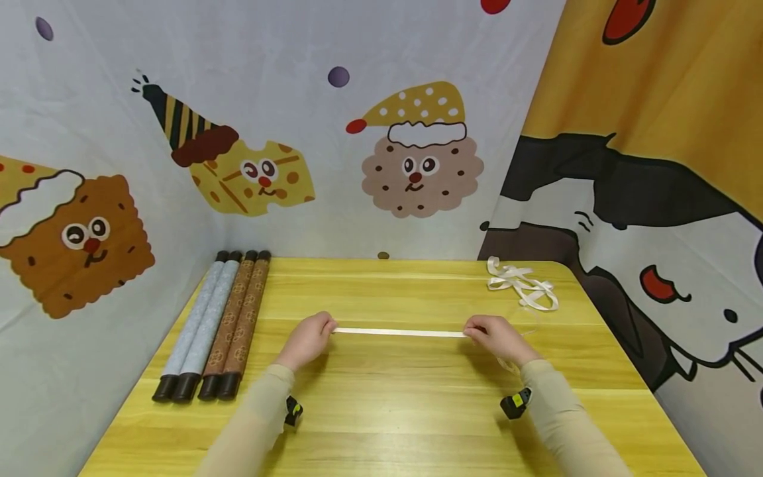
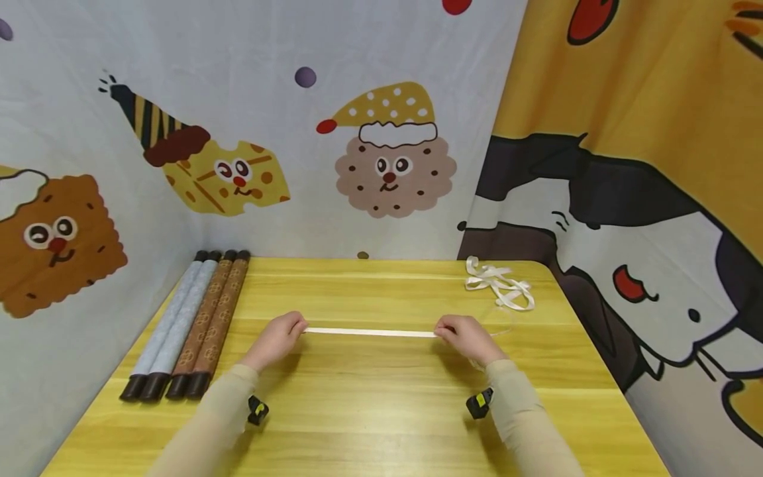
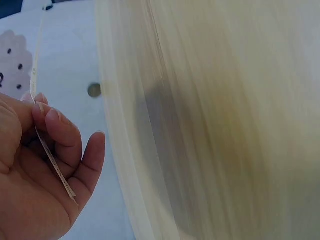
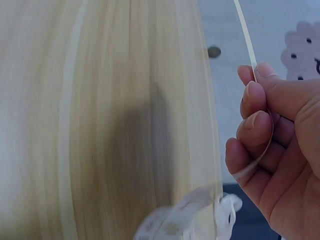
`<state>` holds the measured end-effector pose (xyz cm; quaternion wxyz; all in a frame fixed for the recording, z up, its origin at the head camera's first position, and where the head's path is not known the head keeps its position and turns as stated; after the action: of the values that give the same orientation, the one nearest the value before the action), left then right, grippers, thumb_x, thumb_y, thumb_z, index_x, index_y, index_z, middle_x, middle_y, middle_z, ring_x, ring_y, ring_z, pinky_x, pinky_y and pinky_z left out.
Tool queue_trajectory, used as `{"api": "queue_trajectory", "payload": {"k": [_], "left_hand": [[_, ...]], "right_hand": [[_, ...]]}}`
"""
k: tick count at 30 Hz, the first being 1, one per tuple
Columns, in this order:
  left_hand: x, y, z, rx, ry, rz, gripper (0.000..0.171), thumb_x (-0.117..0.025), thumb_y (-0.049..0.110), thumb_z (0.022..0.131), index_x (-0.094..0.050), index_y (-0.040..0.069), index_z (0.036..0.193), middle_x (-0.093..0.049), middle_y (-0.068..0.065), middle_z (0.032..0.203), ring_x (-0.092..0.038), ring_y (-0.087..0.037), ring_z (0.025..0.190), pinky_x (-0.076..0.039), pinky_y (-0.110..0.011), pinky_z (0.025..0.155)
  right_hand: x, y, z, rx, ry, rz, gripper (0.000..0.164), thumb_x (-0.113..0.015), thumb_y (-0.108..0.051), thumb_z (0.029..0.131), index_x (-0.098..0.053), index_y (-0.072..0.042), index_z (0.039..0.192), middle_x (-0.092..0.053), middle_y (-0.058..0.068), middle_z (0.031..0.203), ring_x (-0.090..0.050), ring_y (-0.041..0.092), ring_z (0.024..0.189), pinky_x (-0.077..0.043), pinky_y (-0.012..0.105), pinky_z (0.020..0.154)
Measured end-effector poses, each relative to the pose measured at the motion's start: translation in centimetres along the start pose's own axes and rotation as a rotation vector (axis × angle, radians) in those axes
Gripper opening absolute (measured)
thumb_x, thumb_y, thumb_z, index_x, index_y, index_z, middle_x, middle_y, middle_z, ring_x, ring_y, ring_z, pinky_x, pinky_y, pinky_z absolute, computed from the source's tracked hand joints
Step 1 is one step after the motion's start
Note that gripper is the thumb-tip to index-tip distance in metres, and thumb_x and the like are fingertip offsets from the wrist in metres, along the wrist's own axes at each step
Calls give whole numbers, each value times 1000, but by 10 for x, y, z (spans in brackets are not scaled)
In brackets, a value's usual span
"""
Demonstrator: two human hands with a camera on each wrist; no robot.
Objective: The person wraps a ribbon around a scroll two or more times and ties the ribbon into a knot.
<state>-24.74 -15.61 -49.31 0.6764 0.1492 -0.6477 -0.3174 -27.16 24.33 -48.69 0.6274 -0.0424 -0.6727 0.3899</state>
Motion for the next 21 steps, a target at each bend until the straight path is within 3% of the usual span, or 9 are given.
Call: {"api": "queue_trajectory", "payload": {"k": [8, 14, 21], "left_hand": [[19, -21, 6, 19, -5, 89, 15, -53, 13, 103, -60, 5, 91, -56, -1, 77, -49, -16, 64, -45, -36, 63], [27, -37, 13, 54, -20, 151, 19, -51, 16, 104, -56, 6, 89, -52, -2, 74, -46, -17, 61, -43, -36, 60], [34, -50, 20, 96, -39, 193, 20, -50, 17, 105, -56, 5, 91, -53, -3, 74, -48, -19, 63, -44, -39, 62]], "right_hand": [[22, 16, -11, -8, 23, -53, 13, -61, -11, 99, -66, -6, 88, -51, -5, 66, -45, 8, 59, -41, 31, 61], [36, 34, -17, -36, 57, -123, 12, -63, -13, 98, -69, -8, 90, -56, -7, 70, -48, 7, 61, -43, 32, 62], [47, 43, -21, -51, 103, -168, 12, -64, -11, 97, -68, -7, 86, -51, -7, 66, -46, 10, 61, -41, 34, 61]]}}
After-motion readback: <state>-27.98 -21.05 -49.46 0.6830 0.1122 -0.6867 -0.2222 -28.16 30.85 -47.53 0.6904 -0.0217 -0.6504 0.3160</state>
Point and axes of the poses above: each hand's wrist, its own z-axis towards the middle knuckle, its own x-axis out of the back of the hand, y = z × x, the point moved 3 cm from there along z, towards the middle knuckle
